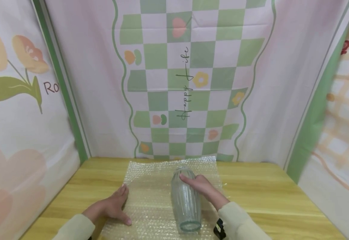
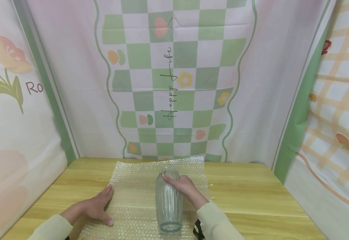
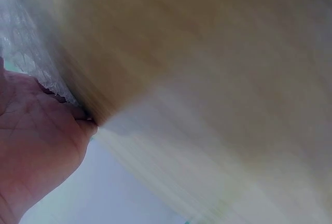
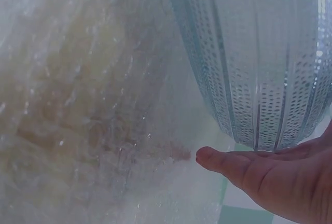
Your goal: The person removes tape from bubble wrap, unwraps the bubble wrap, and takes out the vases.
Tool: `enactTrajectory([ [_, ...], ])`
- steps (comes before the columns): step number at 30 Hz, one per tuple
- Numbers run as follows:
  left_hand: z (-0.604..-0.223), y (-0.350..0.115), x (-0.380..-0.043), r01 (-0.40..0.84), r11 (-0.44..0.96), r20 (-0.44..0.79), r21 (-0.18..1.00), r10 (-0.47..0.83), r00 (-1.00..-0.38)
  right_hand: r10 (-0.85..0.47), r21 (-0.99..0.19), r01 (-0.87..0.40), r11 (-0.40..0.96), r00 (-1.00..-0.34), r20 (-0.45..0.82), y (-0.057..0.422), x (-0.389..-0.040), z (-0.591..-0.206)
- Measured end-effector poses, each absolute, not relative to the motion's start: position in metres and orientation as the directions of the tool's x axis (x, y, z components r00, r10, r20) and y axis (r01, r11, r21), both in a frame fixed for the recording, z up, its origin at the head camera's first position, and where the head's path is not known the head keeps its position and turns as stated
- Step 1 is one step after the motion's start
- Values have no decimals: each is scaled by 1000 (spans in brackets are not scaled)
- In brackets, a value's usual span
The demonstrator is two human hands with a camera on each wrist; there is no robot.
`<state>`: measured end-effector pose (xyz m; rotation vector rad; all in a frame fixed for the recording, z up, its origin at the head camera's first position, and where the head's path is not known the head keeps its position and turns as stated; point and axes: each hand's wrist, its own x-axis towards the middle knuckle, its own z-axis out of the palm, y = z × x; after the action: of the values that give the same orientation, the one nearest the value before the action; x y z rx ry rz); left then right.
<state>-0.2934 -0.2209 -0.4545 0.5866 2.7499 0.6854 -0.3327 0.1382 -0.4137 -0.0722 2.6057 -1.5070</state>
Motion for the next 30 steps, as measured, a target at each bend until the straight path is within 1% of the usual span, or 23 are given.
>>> enactTrajectory([
  [4,-453,-220,-293,312,811,-142,495,430,-891,-111,-861,25,509,-989,-94,138,-335,-415],
  [13,-453,-221,-293,304,812,-146,498,424,-894,-149,-901,56,430,-980,-132,135,-333,-413],
  [20,-453,-221,-295,309,810,-151,498,432,-889,-113,-900,63,431,-986,-123,131,-332,-414],
  [30,-453,-221,-294,296,810,-160,506,426,-891,-89,-902,39,431,-992,-85,126,-330,-416],
])
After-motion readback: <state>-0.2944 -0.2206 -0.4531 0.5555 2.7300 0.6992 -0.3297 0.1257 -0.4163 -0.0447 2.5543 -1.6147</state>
